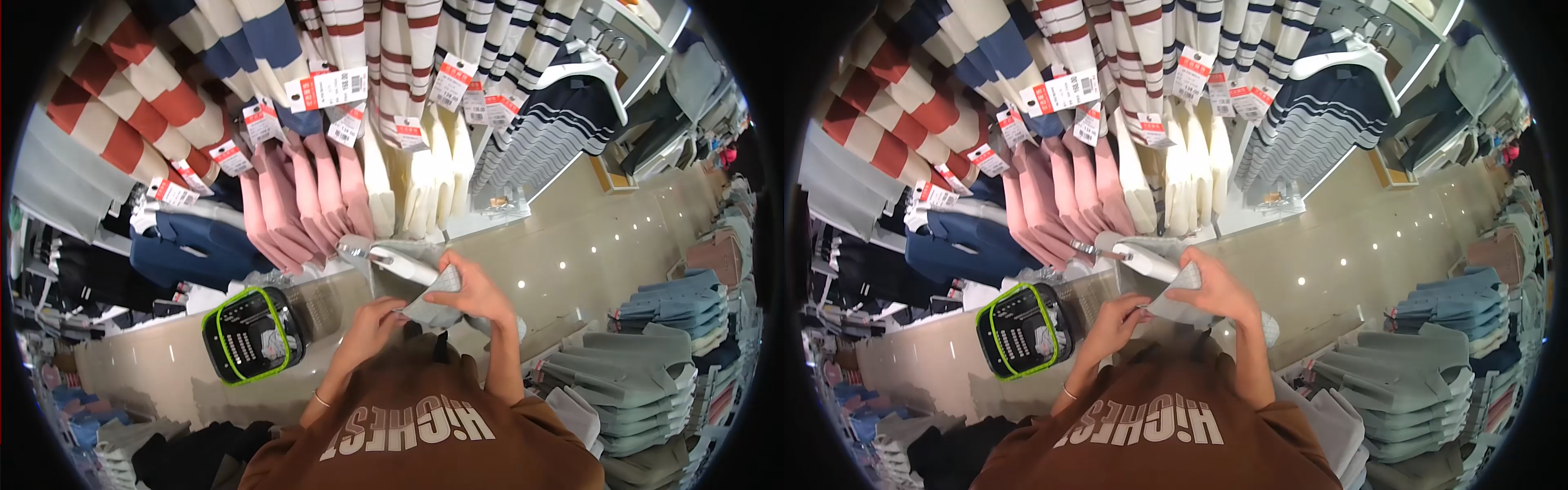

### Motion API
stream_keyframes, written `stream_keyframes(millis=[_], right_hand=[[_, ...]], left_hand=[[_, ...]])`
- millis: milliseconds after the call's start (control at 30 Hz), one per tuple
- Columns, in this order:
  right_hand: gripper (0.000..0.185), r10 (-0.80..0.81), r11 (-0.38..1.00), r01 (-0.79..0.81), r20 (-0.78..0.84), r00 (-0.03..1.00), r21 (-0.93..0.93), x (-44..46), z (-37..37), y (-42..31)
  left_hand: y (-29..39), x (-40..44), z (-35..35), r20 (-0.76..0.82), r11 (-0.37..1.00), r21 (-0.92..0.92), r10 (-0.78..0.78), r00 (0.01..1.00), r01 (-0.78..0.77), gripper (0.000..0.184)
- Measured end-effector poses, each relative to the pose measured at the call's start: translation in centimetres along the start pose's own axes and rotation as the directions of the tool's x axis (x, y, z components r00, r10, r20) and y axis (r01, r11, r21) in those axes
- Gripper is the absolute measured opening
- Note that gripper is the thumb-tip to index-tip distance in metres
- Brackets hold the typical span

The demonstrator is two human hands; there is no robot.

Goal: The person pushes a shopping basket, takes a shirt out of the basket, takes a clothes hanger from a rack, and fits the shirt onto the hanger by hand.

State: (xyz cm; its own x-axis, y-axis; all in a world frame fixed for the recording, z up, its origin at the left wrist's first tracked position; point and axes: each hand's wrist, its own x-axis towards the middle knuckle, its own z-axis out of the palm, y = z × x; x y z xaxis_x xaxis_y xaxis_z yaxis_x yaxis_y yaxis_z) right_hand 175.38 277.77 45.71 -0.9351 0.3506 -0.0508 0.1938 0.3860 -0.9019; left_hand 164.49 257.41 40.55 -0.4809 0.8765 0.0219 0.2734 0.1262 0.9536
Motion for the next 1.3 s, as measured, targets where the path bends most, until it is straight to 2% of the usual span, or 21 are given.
stream_keyframes(millis=[67,100,167,200,333,367,433,467,567,700,800,900,967,1100,1300], right_hand=[[0.043,0.005,1.000,-0.006,0.043,0.999,0.026,0.2,-0.8,-0.1],[0.042,0.008,0.999,-0.010,0.062,0.998,0.038,0.3,-1.2,-0.1],[0.042,-0.093,0.995,0.094,0.064,0.994,-0.019,0.6,-2.1,-0.2],[0.042,-0.132,0.991,0.135,0.079,0.988,-0.023,1.0,-2.6,-0.4],[0.042,-0.217,0.972,0.228,0.156,0.964,-0.056,2.6,-4.7,-2.1],[0.043,-0.227,0.967,0.242,0.166,0.960,-0.075,2.9,-5.2,-2.6],[0.041,-0.212,0.972,0.227,0.183,0.960,-0.061,3.2,-5.6,-3.3],[0.040,-0.194,0.977,0.207,0.187,0.963,-0.050,3.2,-5.6,-3.4],[0.035,-0.206,0.978,0.209,0.189,0.960,0.006,3.2,-5.1,-3.1],[0.030,-0.228,0.973,0.214,0.212,0.950,0.087,3.2,-4.4,-2.2],[0.030,-0.176,0.984,0.167,0.241,0.955,0.058,3.3,-4.2,-2.6],[0.031,-0.212,0.977,0.198,0.270,0.939,0.077,3.6,-3.9,-2.4],[0.033,-0.176,0.984,0.170,0.292,0.940,0.048,3.7,-3.9,-2.8],[0.034,-0.168,0.983,0.182,0.294,0.941,-0.022,3.7,-3.8,-2.8],[0.033,-0.223,0.972,0.234,0.264,0.938,-0.009,3.1,-3.8,-3.0]], left_hand=[[0.3,0.1,0.0,-0.017,0.995,-0.102,0.016,1.000,-0.018,0.021],[0.6,0.2,-0.3,0.000,0.996,-0.079,0.038,0.999,-0.038,0.021],[1.5,0.7,-0.9,0.037,0.996,-0.037,0.086,0.996,-0.085,0.020],[2.2,1.0,-1.3,0.060,0.987,0.051,0.151,0.987,-0.154,0.020],[4.8,1.4,-2.5,0.137,0.992,0.052,0.111,0.984,-0.119,0.021],[5.1,1.1,-2.2,0.102,0.992,-0.118,0.045,0.994,-0.032,0.024],[6.0,1.0,-1.5,0.067,0.887,-0.447,-0.098,0.993,0.118,0.028],[6.4,0.9,-1.9,0.075,0.865,-0.492,-0.073,0.994,0.101,0.035],[7.4,0.7,-2.1,0.032,0.839,-0.540,-0.060,0.998,0.068,0.037],[8.3,0.6,-2.2,0.031,0.815,-0.574,-0.075,0.997,0.080,0.036],[9.0,0.6,-2.3,0.034,0.826,-0.555,-0.097,0.995,0.100,0.035],[9.3,0.6,-2.6,0.053,0.826,-0.554,-0.093,0.994,0.107,0.033],[9.6,0.5,-2.6,0.050,0.810,-0.577,-0.095,0.994,0.107,0.031],[10.0,0.5,-1.9,-0.035,0.825,-0.564,-0.073,0.997,0.040,0.027],[9.7,0.7,0.0,-0.218,0.839,-0.532,-0.006,0.976,-0.114,0.025]])
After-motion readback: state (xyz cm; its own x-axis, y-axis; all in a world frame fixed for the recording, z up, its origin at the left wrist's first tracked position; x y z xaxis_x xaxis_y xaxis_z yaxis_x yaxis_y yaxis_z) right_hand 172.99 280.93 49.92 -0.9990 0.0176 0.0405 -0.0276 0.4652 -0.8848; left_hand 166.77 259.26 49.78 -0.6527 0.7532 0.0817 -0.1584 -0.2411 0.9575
